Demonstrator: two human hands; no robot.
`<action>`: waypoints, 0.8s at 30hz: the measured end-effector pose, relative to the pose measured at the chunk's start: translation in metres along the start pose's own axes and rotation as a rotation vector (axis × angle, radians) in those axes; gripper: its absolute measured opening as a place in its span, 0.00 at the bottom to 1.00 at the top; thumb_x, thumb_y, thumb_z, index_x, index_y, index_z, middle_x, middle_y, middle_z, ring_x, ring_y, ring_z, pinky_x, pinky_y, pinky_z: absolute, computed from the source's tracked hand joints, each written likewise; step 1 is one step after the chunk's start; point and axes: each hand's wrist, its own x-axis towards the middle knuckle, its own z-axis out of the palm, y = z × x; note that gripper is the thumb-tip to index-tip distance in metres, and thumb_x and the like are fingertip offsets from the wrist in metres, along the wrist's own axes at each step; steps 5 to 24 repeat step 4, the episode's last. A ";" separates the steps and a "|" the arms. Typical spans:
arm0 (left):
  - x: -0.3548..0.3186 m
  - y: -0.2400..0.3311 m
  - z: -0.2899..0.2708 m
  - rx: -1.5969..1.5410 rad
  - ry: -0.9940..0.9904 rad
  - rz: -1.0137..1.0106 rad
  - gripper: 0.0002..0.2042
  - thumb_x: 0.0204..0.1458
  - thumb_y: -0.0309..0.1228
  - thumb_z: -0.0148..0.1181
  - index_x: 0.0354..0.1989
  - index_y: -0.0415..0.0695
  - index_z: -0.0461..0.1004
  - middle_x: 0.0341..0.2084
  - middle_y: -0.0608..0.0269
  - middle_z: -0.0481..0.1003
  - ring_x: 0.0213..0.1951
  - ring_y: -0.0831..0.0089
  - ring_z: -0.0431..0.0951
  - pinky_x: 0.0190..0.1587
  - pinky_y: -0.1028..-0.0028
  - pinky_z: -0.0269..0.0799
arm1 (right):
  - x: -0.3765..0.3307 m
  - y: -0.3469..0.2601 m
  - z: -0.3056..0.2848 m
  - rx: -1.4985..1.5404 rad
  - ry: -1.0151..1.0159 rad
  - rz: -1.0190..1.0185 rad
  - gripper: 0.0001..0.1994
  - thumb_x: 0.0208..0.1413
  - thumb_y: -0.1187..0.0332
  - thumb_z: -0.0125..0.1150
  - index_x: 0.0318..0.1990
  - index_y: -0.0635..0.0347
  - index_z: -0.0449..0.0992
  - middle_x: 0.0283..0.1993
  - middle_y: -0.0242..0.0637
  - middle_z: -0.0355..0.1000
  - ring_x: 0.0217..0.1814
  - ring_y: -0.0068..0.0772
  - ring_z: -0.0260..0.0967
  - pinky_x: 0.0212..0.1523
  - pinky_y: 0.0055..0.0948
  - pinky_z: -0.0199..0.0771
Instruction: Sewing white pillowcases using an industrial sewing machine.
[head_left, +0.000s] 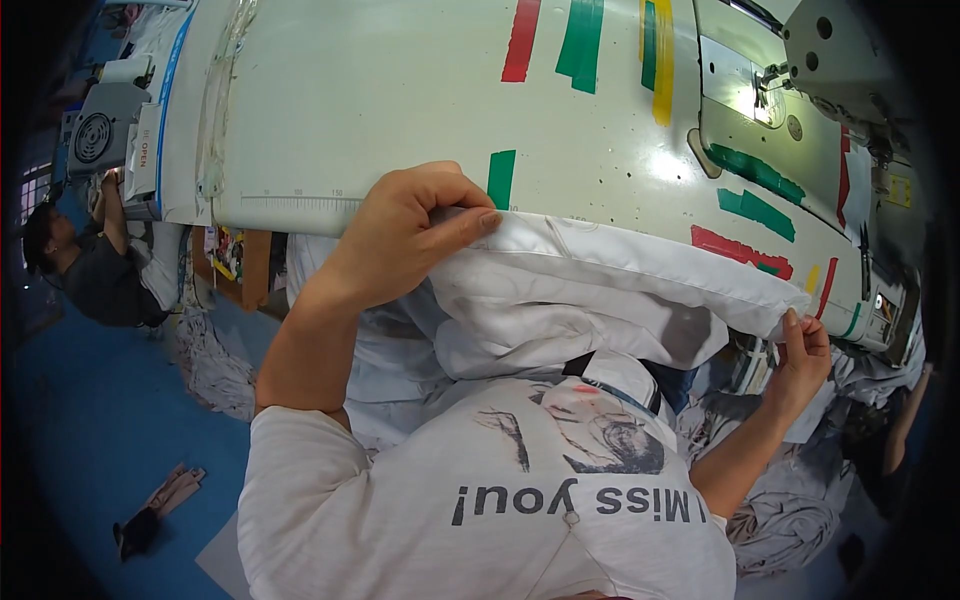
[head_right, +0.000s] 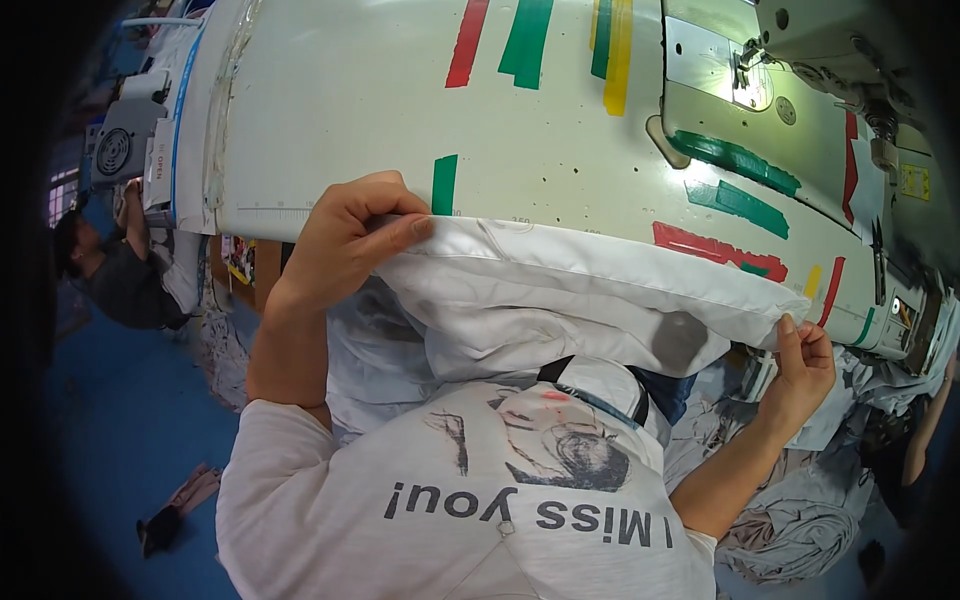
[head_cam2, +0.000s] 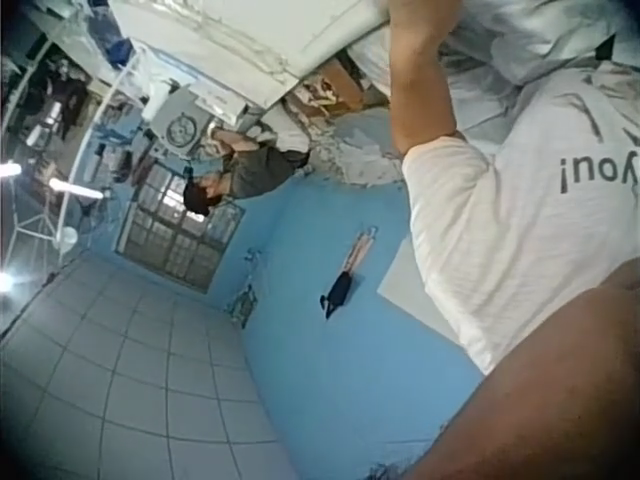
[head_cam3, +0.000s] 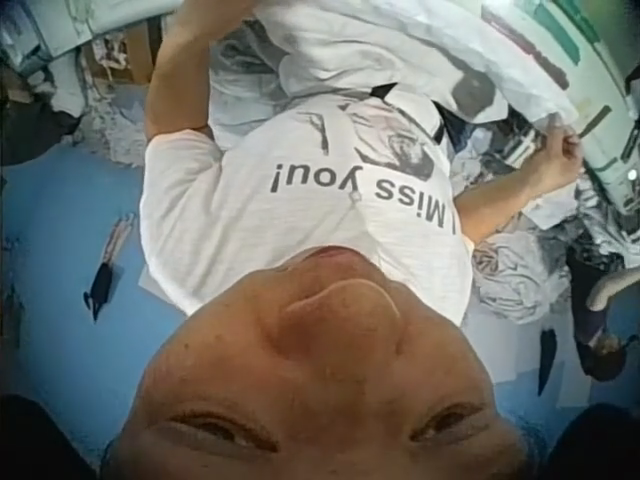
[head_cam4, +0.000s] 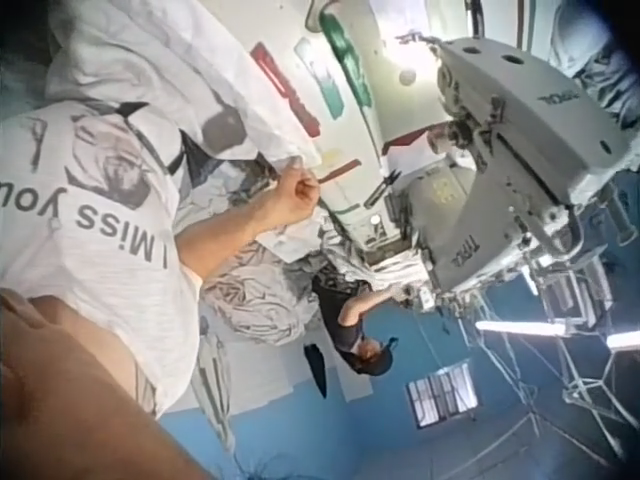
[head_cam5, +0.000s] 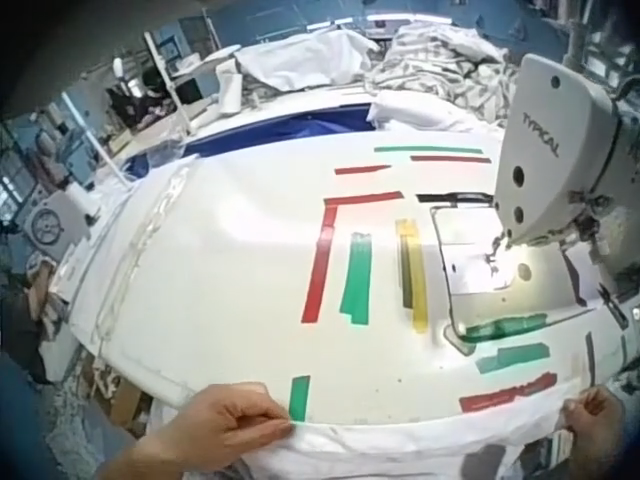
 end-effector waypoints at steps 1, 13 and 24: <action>0.000 0.000 0.003 0.001 0.001 -0.003 0.07 0.56 0.27 0.61 0.29 0.35 0.78 0.21 0.67 0.70 0.24 0.78 0.64 0.27 0.76 0.61 | -0.001 -0.001 0.000 0.003 -0.009 -0.002 0.07 0.55 0.74 0.68 0.33 0.57 0.73 0.32 0.24 0.72 0.34 0.13 0.67 0.38 0.15 0.68; -0.002 0.000 0.010 0.182 0.135 0.000 0.06 0.54 0.29 0.64 0.31 0.38 0.80 0.24 0.64 0.74 0.25 0.72 0.69 0.29 0.72 0.64 | 0.000 0.002 -0.003 0.006 -0.049 -0.013 0.06 0.55 0.75 0.67 0.34 0.56 0.73 0.33 0.25 0.72 0.35 0.14 0.68 0.40 0.15 0.69; -0.002 0.000 0.010 0.182 0.135 0.000 0.06 0.54 0.29 0.64 0.31 0.38 0.80 0.24 0.64 0.74 0.25 0.72 0.69 0.29 0.72 0.64 | 0.000 0.002 -0.003 0.006 -0.049 -0.013 0.06 0.55 0.75 0.67 0.34 0.56 0.73 0.33 0.25 0.72 0.35 0.14 0.68 0.40 0.15 0.69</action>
